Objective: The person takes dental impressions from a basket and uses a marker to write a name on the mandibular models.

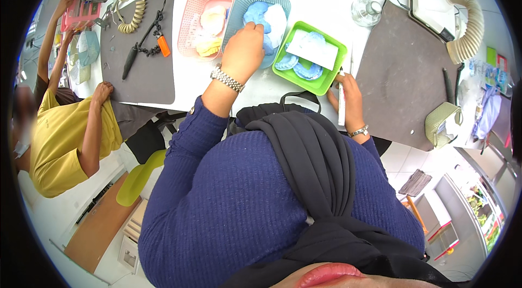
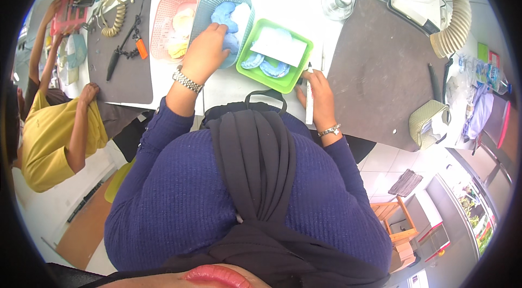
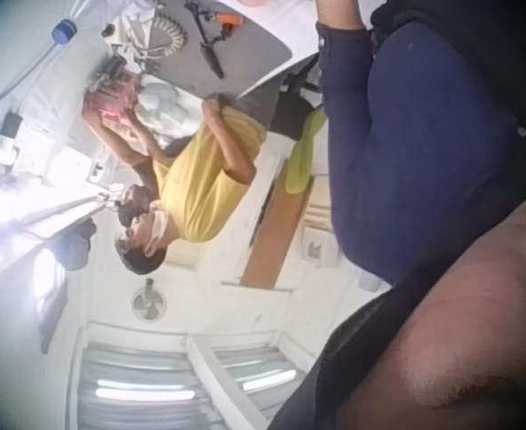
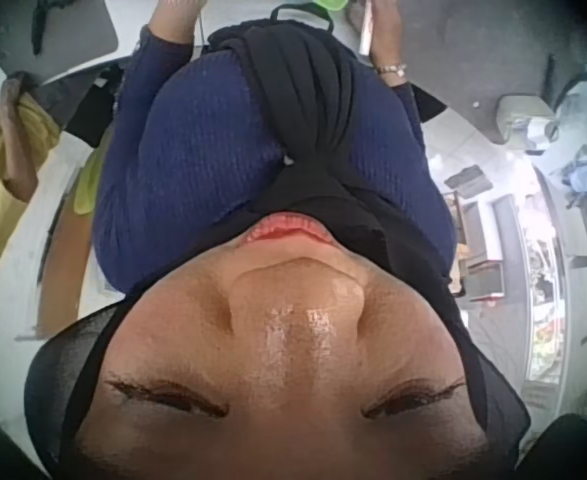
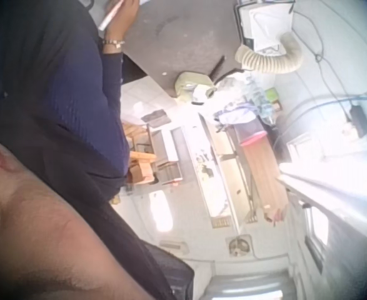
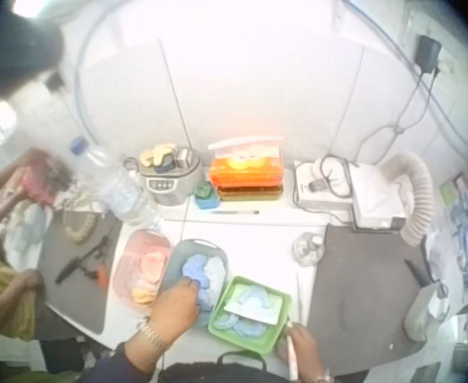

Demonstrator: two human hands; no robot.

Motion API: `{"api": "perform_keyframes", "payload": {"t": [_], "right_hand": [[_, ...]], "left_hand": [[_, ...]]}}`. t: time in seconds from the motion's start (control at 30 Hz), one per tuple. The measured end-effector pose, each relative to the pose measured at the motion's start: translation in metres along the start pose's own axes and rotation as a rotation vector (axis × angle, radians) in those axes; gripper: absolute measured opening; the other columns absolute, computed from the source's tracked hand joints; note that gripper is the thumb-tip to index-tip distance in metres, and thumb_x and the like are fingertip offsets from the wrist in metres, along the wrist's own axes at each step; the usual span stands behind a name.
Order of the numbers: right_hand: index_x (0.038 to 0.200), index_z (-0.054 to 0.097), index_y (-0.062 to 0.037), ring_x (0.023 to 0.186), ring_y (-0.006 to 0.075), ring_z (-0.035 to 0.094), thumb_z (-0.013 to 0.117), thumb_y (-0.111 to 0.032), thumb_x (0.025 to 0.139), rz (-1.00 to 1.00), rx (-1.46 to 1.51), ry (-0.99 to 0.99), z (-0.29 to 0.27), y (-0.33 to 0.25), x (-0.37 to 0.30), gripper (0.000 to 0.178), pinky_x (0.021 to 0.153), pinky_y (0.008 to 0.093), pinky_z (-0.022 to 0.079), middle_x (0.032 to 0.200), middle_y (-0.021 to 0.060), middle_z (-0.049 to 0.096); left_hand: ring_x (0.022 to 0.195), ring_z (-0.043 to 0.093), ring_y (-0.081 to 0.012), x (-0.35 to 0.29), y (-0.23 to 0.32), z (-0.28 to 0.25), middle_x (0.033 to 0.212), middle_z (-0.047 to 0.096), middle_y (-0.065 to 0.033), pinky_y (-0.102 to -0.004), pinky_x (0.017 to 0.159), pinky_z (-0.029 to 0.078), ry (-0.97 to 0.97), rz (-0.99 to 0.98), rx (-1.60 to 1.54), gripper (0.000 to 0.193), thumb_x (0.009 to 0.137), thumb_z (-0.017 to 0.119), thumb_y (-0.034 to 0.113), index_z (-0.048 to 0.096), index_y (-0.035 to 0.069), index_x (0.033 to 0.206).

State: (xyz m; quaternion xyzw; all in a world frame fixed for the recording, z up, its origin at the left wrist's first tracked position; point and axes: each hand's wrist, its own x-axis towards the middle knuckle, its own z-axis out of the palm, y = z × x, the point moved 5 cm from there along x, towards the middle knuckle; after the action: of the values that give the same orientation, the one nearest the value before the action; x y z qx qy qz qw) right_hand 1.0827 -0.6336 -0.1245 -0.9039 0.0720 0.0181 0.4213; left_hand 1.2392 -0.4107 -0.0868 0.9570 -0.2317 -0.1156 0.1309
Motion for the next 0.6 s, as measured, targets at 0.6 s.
{"api": "perform_keyframes", "payload": {"t": [0.6], "right_hand": [[0.099,0.058,-0.0062,0.089,0.0281,0.060,0.067,-0.002,0.076,-0.448,-0.014,0.332,-0.048,-0.093,0.075,0.025,0.077,0.0350,0.048,0.098,0.0122,0.062]], "left_hand": [[0.086,0.062,-0.0322,-0.004,-0.008,0.016,0.095,0.060,-0.0153,-0.0415,0.069,0.052,-0.059,0.068,-0.003,0.023,0.078,0.056,0.005,0.061,0.007,0.101]]}}
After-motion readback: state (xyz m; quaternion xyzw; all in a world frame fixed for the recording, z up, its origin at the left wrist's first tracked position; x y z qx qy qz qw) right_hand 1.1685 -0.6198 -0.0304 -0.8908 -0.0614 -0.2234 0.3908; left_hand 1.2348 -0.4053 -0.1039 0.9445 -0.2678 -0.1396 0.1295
